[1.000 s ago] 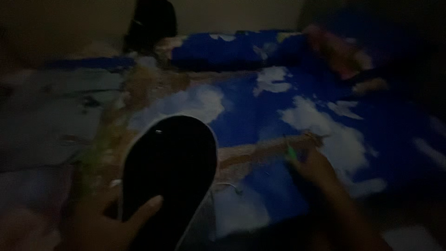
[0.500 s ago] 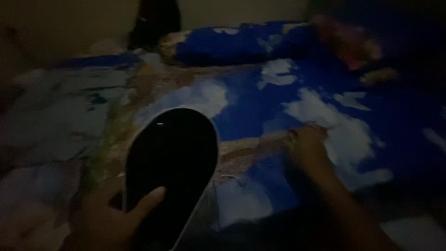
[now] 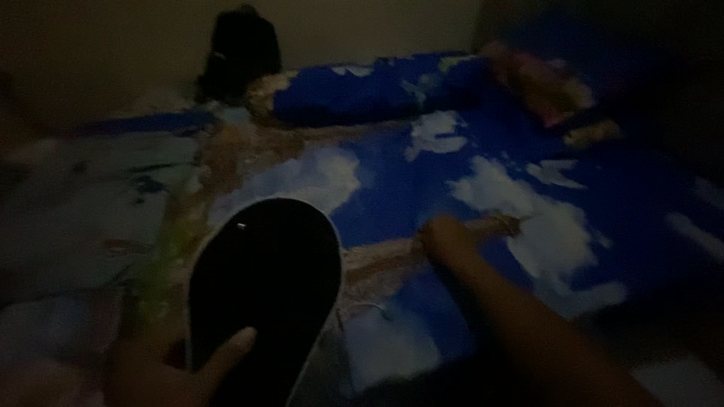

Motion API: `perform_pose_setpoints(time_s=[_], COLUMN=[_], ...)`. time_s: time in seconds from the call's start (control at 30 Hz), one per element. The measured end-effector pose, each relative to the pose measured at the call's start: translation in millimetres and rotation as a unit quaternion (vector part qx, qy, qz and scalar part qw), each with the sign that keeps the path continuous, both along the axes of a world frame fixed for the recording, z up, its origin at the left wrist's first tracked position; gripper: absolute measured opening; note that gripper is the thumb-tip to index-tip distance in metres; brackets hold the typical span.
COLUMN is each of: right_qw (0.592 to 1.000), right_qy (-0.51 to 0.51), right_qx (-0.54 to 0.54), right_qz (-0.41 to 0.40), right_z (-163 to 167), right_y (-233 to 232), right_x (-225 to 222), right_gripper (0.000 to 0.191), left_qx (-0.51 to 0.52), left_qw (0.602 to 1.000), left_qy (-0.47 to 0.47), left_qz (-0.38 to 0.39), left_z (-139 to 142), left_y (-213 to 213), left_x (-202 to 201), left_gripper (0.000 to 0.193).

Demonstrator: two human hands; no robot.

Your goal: The person works on a small white electric fan lying on a bed, aligning the black front cover over the fan body and using a green-handled screwdriver to tighten its screws, working around the cover one screw at a time.

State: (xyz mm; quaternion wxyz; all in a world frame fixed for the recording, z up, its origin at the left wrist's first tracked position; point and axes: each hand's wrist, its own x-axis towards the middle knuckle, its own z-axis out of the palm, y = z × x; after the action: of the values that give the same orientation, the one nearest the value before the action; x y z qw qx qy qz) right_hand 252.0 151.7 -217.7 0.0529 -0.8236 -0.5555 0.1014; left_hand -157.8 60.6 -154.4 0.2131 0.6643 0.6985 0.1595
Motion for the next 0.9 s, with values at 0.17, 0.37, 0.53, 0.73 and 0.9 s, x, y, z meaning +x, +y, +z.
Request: perform_pose_setpoints(time_s=[0.17, 0.37, 0.53, 0.73, 0.9], right_qw=[0.996, 1.000, 0.912, 0.858, 0.821], right_qy=[-0.074, -0.026, 0.183, 0.291, 0.337], right_qx=[-0.035, 0.011, 0.355, 0.369, 0.373], right_qz=[0.035, 0.003, 0.089, 0.210, 0.271], right_z=[-21, -24, 31, 94, 112], right_y=[17, 28, -22, -111, -129], right_x=[5, 9, -30, -87, -116], right_gripper=[0.020, 0.020, 0.022, 0.019, 0.015], left_qx=[-0.036, -0.030, -0.028, -0.026, 0.007], left_qw=[0.995, 0.989, 0.983, 0.985, 0.983], left_qy=[-0.092, -0.140, -0.174, -0.173, -0.185], left_qz=[-0.009, -0.027, -0.042, 0.010, -0.018], left_z=[15, 21, 21, 3, -9], left_y=[-2, -11, -8, -6, -2], left_x=[-8, -8, -10, -9, -20], left_gripper=[0.045, 0.048, 0.048, 0.045, 0.052])
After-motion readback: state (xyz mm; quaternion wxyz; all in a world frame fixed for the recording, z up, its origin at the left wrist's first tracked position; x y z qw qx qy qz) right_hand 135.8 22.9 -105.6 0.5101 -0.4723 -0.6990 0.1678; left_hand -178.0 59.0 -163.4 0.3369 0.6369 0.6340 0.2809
